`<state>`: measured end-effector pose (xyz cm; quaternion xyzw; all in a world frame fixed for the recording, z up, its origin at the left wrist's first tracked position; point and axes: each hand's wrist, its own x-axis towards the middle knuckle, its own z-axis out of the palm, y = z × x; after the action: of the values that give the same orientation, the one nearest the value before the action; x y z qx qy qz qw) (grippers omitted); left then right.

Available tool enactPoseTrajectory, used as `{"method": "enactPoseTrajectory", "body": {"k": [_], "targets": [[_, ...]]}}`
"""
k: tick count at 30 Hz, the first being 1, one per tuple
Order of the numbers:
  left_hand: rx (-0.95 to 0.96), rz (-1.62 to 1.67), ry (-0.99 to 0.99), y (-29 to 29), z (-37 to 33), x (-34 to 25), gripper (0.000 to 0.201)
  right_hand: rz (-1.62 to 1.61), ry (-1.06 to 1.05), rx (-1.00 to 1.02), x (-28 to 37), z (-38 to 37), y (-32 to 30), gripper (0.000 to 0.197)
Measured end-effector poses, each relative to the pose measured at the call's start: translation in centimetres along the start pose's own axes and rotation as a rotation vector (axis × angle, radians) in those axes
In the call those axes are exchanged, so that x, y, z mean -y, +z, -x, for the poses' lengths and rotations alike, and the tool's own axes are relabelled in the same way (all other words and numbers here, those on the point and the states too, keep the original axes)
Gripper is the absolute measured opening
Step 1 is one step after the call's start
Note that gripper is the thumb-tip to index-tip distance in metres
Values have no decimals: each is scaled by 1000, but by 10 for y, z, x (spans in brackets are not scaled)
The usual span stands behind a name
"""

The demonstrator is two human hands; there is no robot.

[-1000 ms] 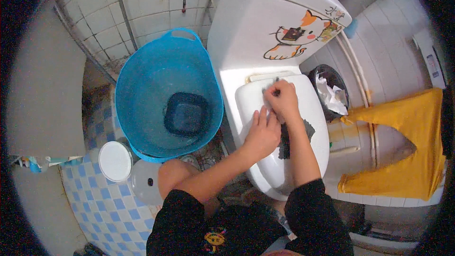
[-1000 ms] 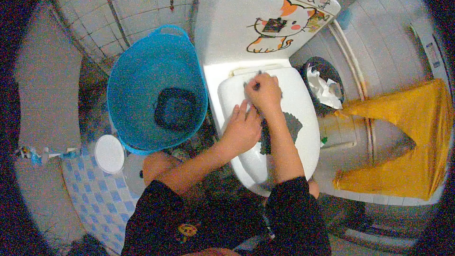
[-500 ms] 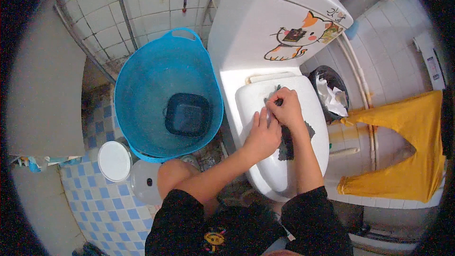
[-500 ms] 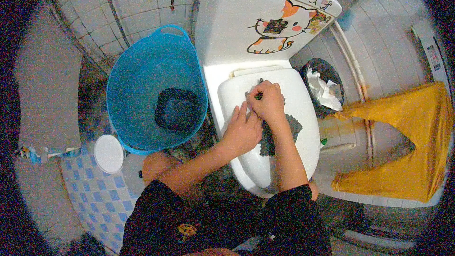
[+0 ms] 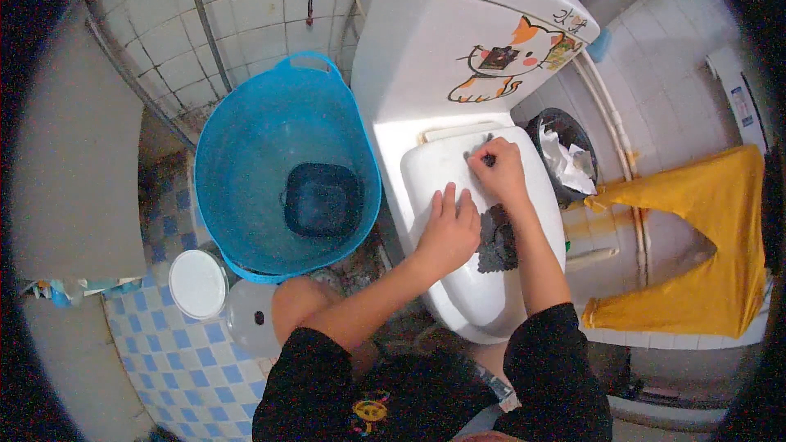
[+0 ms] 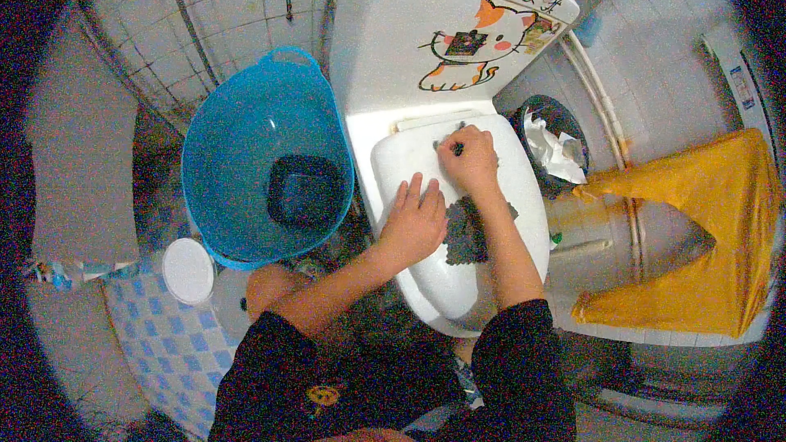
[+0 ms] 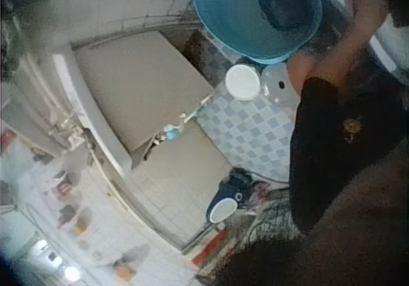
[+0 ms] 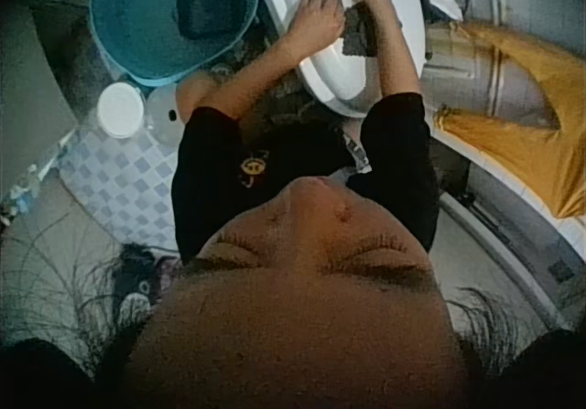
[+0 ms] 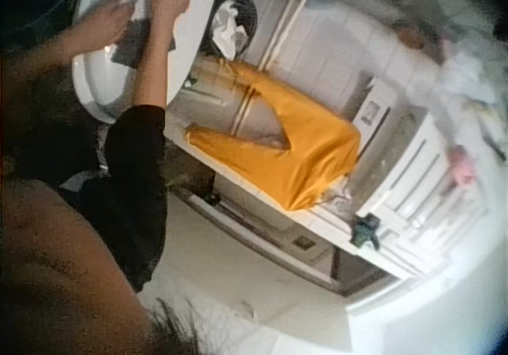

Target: The person cleans the toilet tank and surrounding fixtures by hand using a cloth dampened in a bucket of water.

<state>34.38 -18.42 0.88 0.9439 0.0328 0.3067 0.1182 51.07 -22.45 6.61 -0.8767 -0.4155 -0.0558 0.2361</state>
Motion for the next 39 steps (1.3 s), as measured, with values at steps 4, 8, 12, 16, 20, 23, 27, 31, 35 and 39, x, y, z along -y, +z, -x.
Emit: {"method": "enactPoseTrajectory", "body": {"k": [4, 8, 12, 16, 20, 23, 27, 31, 35, 39], "targets": [[-36, 47, -8, 3, -5, -4, 38, -94, -10, -7, -7, -1, 9, 10], [39, 5, -48, 2, 1, 4, 37, -93, -150, -25, 44, 13, 22, 10], [-31, 77, -5, -1, -5, -1, 37, 83, -13, -49, 5, -4, 4, 12], [-9, 51, 12, 0, -7, -2, 38, 100, 47, -160, 7, 2, 13, 12], [66, 69, -30, -4, -2, 3, 41, -26, -50, 12, 40, 6, 20, 11], [-23, 74, 0, -3, 0, 4, 40, 104, 14, -35, 28, -3, 7, 13], [-20, 67, 9, -3, -3, 0, 38, 71, 195, -107, 0, -8, 12, 15], [120, 9, -24, -5, -2, -1, 36, -33, 30, -41, 33, 8, 24, 14], [-62, 65, -11, -6, -7, 2, 33, 83, 115, -42, 34, 2, 10, 19], [121, 256, -131, -27, -29, 12, 28, -279, -43, -68, 19, 28, 2, 41]]}}
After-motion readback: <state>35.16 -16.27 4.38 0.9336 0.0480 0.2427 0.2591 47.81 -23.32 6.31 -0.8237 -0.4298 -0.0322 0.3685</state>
